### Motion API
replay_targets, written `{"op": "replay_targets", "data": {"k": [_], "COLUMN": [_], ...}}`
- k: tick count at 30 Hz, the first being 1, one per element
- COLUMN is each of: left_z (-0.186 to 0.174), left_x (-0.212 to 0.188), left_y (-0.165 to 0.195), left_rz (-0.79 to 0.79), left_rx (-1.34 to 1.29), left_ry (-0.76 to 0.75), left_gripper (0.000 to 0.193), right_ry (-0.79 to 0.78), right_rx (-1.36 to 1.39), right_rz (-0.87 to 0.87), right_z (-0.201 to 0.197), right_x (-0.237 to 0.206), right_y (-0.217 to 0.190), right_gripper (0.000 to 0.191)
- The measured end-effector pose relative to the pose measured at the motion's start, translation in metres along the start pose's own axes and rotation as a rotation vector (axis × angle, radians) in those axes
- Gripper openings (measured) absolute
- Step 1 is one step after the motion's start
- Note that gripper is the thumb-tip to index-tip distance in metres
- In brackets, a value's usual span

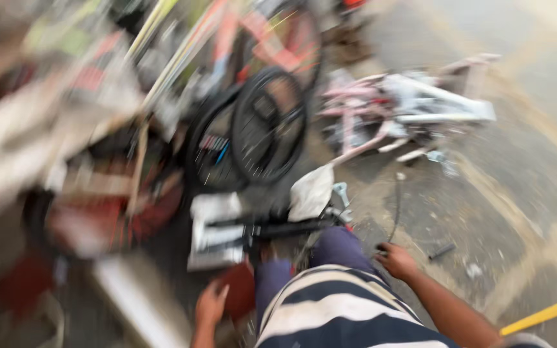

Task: The person sits on the floor of a bicycle shop and assembles a new bicycle. They carry a wheel across the room, unwrap protective packaging from the frame and handlebar, route and attach a brake cable, and use a spanner to tighten the handlebar stem hardware.

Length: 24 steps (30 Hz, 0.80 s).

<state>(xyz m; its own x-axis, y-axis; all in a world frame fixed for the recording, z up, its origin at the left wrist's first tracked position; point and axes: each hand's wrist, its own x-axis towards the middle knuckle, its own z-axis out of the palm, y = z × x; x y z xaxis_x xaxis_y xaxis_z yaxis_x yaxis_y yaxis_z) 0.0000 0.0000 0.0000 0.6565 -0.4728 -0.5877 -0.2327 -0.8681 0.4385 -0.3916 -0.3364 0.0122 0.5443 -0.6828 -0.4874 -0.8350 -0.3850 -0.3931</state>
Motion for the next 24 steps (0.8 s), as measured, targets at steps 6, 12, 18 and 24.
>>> {"op": "replay_targets", "data": {"k": [6,12,18,24], "left_z": [-0.047,-0.063,-0.101,-0.153], "left_x": [0.067,0.087,0.142,0.319], "left_y": [0.002,-0.034,-0.008,0.08], "left_rz": [-0.033,0.143,-0.053,0.057], "left_rx": [0.09,0.028,-0.043,0.065], "left_ry": [0.011,0.096,0.09,0.104], "left_gripper": [0.055,0.051,0.055,0.068], "right_ry": [0.075,-0.056,-0.177,0.1], "right_rx": [-0.047,-0.13,-0.285,-0.596], "right_rz": [0.046,0.005,-0.332,-0.641], "right_z": [0.003,0.022,-0.004,-0.027], "right_x": [0.049,0.154,0.344,0.559], "right_y": [-0.051,-0.122,-0.264,-0.378], "right_gripper": [0.036,0.041,0.06,0.062]}}
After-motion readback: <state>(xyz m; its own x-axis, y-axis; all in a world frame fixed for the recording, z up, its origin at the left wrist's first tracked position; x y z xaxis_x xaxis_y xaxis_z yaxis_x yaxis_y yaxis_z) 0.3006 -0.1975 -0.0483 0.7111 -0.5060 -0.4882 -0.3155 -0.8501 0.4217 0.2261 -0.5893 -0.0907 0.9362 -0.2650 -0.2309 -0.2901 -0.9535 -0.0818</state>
